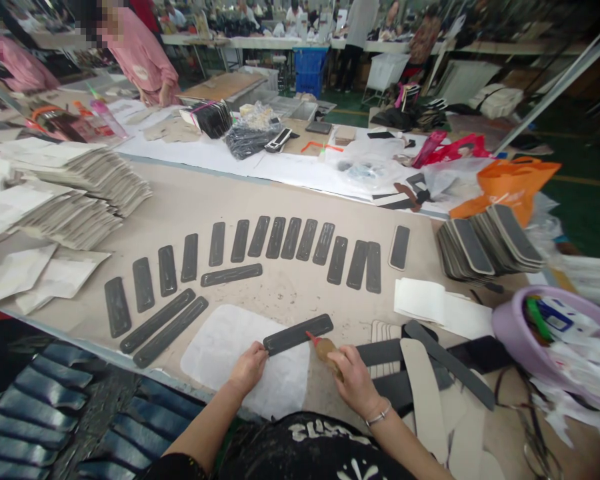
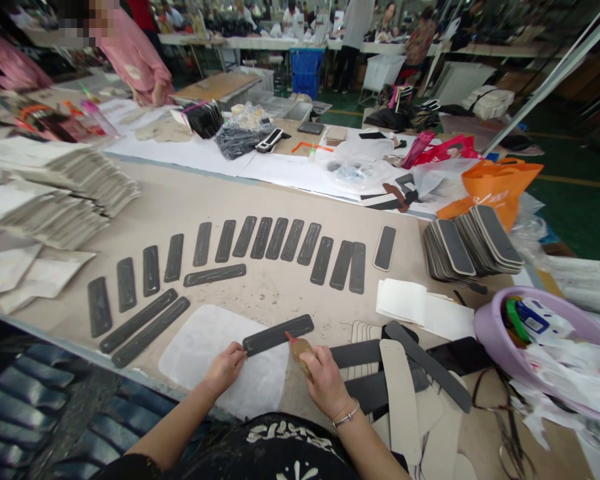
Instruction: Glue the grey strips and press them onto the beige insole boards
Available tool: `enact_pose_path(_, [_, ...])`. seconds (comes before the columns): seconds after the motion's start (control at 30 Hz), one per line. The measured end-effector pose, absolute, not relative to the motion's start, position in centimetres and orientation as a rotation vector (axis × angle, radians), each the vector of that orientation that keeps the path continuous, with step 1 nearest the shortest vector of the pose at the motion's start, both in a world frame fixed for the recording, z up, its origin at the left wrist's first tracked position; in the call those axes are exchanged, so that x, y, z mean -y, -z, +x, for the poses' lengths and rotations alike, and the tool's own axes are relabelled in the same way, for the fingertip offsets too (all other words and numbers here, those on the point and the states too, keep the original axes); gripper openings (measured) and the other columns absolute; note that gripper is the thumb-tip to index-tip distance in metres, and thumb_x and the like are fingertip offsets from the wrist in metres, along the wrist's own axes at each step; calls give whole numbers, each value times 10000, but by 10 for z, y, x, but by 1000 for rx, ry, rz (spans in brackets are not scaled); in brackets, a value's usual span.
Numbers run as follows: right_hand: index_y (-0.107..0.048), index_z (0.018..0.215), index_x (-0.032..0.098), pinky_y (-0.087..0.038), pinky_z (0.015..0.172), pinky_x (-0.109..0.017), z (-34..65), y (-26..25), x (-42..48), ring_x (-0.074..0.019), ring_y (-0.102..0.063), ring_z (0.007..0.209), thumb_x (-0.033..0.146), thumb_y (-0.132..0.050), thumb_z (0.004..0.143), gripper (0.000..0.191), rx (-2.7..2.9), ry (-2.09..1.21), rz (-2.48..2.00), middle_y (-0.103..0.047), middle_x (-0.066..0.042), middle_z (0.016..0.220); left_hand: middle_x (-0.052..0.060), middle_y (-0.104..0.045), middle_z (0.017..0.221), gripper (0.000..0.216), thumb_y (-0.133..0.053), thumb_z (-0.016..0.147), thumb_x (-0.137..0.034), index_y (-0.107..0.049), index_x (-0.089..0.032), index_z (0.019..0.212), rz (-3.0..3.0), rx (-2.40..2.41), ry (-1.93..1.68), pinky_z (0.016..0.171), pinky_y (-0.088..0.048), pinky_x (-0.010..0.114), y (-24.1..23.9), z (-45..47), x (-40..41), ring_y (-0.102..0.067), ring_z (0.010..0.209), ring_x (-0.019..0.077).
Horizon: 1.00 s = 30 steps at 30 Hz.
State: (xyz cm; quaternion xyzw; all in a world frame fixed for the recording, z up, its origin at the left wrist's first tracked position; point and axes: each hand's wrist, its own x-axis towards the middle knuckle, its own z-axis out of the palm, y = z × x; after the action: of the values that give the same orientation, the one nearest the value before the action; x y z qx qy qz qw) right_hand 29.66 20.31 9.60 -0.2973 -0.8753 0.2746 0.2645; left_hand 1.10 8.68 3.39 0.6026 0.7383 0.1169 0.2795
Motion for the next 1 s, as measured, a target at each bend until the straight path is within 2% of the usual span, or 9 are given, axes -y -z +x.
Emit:
enact_pose_path(0.23, [-503,1065,207,-456,752,-381,254,-86,-194,-213,-435,863,34,-431,766,352,2439,-840,-596,-438,-69,930,38,-533,994,230,-384,896,-207,-611,-189,858,1550,-2006,-200,801,-428,215,-39,13,-91,-556,838,117])
enact_pose_path(0.37, [-484,1101,205,-449,795,-412,282,-81,-209,-229,-436,917,12,-431,733,418,2399,-778,-753,-425,-84,980,42,-533,980,245,-381,903,-216,-619,-185,856,1544,-2025,-236,812,-428,211,-39,14,-91,-562,850,117])
enact_pose_path(0.53, [-470,1087,201,-451,812,-418,322,-87,-232,-228,-456,921,128,-503,822,277,2281,-658,-990,-440,-82,970,46,-530,979,236,-393,899,-208,-627,-179,885,1525,-2055,-270,809,-430,212,-35,17,-88,-564,833,114])
enact_pose_path(1.0, [-479,1063,194,-457,804,-416,326,-82,-239,-226,-460,904,152,-497,839,229,2289,-612,-1028,-447,-79,941,43,-550,986,231,-401,903,-220,-629,-184,897,1480,-2120,-90,811,-425,225,-43,26,-94,-573,848,124])
